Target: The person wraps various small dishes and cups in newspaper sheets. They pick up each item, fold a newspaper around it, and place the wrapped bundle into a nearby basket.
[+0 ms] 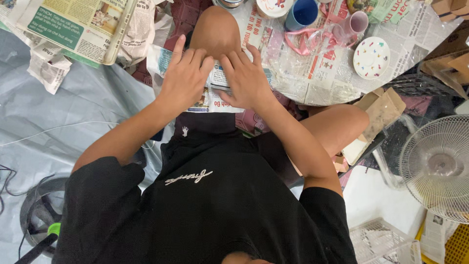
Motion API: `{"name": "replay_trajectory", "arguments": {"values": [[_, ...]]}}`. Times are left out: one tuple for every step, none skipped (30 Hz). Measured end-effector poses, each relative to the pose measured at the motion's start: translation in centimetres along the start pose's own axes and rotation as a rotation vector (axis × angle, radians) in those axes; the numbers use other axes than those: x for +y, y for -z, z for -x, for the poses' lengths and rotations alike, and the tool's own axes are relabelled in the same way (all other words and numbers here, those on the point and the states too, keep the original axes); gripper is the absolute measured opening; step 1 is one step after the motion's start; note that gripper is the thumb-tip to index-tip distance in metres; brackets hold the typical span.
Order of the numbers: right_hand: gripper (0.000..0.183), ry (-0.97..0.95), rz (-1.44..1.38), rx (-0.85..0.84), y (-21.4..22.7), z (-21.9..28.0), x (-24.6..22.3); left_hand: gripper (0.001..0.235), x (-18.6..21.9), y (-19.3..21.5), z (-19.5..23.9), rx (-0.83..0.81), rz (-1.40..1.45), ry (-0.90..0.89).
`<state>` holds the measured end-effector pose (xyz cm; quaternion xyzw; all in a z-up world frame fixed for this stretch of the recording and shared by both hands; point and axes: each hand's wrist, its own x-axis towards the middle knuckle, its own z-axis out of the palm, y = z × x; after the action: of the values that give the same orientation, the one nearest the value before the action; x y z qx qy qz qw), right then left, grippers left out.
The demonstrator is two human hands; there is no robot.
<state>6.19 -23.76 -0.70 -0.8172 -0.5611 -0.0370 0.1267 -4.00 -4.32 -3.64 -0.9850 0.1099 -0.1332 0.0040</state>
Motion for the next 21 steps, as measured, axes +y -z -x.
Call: {"name": "replay_trajectory", "arguments": {"values": [[0.075, 0.008, 0.003, -0.007, 0.0, 0.2, -0.1, 0.048, 0.1, 0.3, 0.1, -0.024, 0.042, -0.011], [0.074, 0.018, 0.006, -0.014, -0.1, 0.2, -0.1, 0.056, -0.1, 0.8, 0.2, -0.047, 0.084, -0.02], [0.073, 0.028, 0.009, -0.02, -0.1, 0.3, -0.2, 0.064, -0.1, 1.4, 0.3, -0.07, 0.125, -0.029], [0.073, 0.037, 0.025, -0.017, 0.0, 0.3, -0.3, 0.069, -0.1, 1.9, 0.5, -0.043, 0.17, -0.047], [0.073, 0.047, 0.04, -0.013, 0.0, 0.5, -0.5, 0.073, -0.1, 2.3, 0.7, -0.016, 0.215, -0.065], [0.073, 0.053, 0.054, -0.011, 0.0, 0.9, -0.8, 0.078, 0.0, 2.5, 1.0, 0.008, 0.262, -0.085], [0.073, 0.041, 0.072, -0.019, 0.0, 1.2, -1.1, 0.073, 0.0, 2.6, 1.1, 0.007, 0.269, -0.096], [0.073, 0.032, 0.092, -0.025, 0.0, 1.5, -1.4, 0.068, -0.1, 2.6, 1.2, 0.009, 0.274, -0.107], [0.074, 0.023, 0.113, -0.031, 0.0, 1.6, -1.5, 0.064, -0.2, 2.5, 1.4, 0.01, 0.279, -0.118], [0.075, 0.025, 0.115, -0.03, 0.0, 1.7, -1.6, 0.062, -0.2, 2.5, 1.5, -0.001, 0.291, -0.121], [0.076, 0.027, 0.118, -0.03, 0.1, 1.8, -1.5, 0.06, -0.3, 2.4, 1.6, -0.013, 0.303, -0.124], [0.077, 0.028, 0.12, -0.029, 0.1, 1.9, -1.6, 0.059, -0.3, 2.4, 1.7, -0.025, 0.315, -0.128], [0.077, 0.02, 0.101, -0.036, 0.1, 1.9, -1.6, 0.056, -0.3, 2.4, 1.8, -0.014, 0.345, -0.121], [0.078, 0.01, 0.081, -0.041, 0.1, 1.8, -1.6, 0.053, -0.2, 2.5, 2.0, -0.006, 0.375, -0.116], [0.079, 0.001, 0.061, -0.047, 0.0, 1.7, -1.7, 0.05, -0.1, 2.6, 2.2, 0.003, 0.405, -0.111], [0.079, -0.012, 0.049, -0.061, -0.1, 1.6, -2.0, 0.047, 0.2, 2.7, 2.3, -0.005, 0.362, -0.104], [0.08, -0.024, 0.036, -0.075, -0.3, 1.5, -2.3, 0.046, 0.6, 2.8, 2.4, -0.013, 0.319, -0.097], [0.08, -0.036, 0.025, -0.092, -0.5, 1.6, -2.5, 0.045, 1.1, 2.8, 2.5, -0.019, 0.279, -0.088], [0.08, -0.05, 0.013, -0.109, -0.6, 1.6, -2.6, 0.048, 1.4, 2.9, 2.7, -0.018, 0.297, -0.063], [0.08, -0.062, 0.003, -0.124, -0.8, 1.4, -2.6, 0.05, 1.6, 2.9, 2.8, -0.014, 0.313, -0.038], [0.08, -0.073, -0.007, -0.138, -0.9, 1.4, -2.6, 0.052, 1.8, 3.0, 2.9, -0.01, 0.328, -0.014]]}}
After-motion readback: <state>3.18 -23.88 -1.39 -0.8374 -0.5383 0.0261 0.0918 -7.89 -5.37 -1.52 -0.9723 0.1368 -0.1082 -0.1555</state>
